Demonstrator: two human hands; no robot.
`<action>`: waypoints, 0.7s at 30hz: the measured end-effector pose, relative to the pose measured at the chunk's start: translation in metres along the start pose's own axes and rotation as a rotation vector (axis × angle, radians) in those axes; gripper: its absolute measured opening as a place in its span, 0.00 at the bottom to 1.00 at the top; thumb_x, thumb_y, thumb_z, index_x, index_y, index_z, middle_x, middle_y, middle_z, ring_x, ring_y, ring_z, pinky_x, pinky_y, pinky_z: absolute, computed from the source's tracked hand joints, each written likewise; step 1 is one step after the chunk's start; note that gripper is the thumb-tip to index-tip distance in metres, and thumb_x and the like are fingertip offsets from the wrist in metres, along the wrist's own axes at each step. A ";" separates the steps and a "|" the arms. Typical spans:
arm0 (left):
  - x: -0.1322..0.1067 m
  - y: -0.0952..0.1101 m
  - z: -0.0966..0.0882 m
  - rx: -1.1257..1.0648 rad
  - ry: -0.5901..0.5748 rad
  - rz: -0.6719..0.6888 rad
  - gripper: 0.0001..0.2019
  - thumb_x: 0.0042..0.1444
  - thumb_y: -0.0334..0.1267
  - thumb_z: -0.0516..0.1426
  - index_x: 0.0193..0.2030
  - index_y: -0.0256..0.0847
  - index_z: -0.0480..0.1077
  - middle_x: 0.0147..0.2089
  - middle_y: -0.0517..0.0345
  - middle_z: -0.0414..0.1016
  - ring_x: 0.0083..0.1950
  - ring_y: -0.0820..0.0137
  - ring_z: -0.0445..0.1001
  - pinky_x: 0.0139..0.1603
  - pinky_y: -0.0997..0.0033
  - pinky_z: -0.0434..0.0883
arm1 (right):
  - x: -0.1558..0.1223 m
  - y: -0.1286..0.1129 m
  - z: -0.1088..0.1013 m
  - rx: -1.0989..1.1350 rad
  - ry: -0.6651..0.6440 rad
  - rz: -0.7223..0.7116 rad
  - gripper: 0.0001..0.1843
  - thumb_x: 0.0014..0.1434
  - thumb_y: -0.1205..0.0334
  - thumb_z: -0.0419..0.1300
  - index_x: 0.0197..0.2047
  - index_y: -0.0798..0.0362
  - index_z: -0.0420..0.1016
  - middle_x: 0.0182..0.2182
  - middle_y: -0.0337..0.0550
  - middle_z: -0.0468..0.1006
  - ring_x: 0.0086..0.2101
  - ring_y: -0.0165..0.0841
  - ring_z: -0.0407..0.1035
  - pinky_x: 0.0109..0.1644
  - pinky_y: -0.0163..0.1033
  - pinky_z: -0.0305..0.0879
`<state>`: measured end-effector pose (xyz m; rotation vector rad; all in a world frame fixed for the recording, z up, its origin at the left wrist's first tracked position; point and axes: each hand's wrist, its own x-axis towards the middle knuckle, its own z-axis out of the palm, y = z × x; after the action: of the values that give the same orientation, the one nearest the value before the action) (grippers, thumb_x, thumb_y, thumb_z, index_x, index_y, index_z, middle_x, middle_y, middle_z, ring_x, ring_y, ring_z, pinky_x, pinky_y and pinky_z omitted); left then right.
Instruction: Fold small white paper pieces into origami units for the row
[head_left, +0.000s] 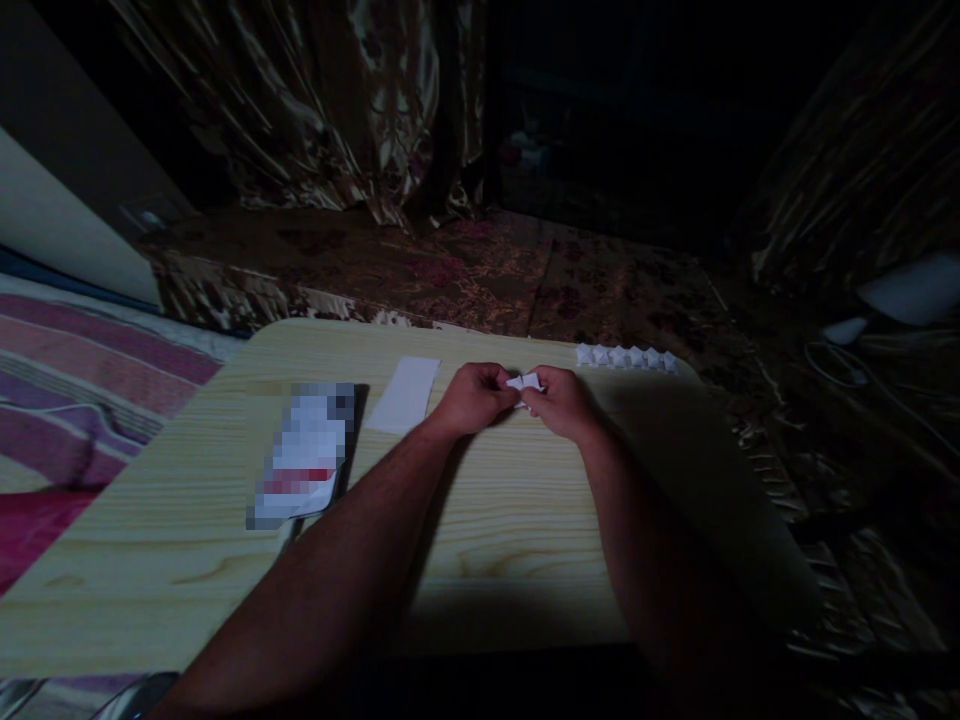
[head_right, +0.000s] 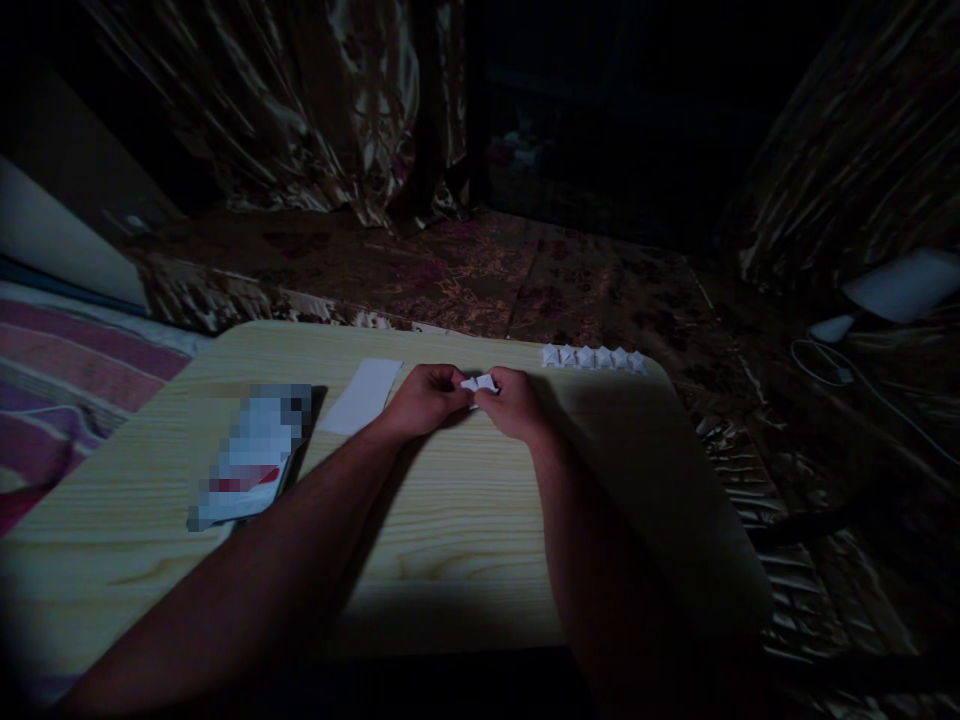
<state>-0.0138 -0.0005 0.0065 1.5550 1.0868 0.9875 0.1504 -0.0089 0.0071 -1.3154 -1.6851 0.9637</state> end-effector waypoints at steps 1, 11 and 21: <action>0.000 0.000 0.000 -0.005 -0.002 0.003 0.08 0.43 0.37 0.61 0.25 0.34 0.70 0.19 0.63 0.64 0.20 0.79 0.58 0.21 0.78 0.53 | 0.000 0.000 0.000 0.004 -0.001 -0.002 0.04 0.48 0.63 0.54 0.28 0.55 0.68 0.20 0.35 0.69 0.21 0.26 0.61 0.23 0.31 0.51; -0.001 0.000 0.001 -0.043 0.005 -0.025 0.08 0.43 0.38 0.61 0.27 0.34 0.70 0.20 0.64 0.64 0.19 0.80 0.57 0.20 0.78 0.53 | 0.002 0.005 0.002 0.023 0.000 0.003 0.05 0.49 0.63 0.54 0.30 0.56 0.69 0.21 0.35 0.70 0.21 0.26 0.61 0.23 0.30 0.52; 0.001 -0.001 -0.001 -0.043 0.034 -0.019 0.08 0.43 0.38 0.61 0.26 0.35 0.69 0.20 0.63 0.65 0.20 0.79 0.58 0.20 0.78 0.53 | 0.002 0.001 0.003 0.115 0.002 0.044 0.07 0.48 0.63 0.56 0.31 0.55 0.70 0.21 0.35 0.71 0.20 0.26 0.62 0.23 0.31 0.56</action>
<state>-0.0143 0.0003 0.0059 1.4955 1.0958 1.0214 0.1479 -0.0073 0.0055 -1.2815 -1.5811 1.0689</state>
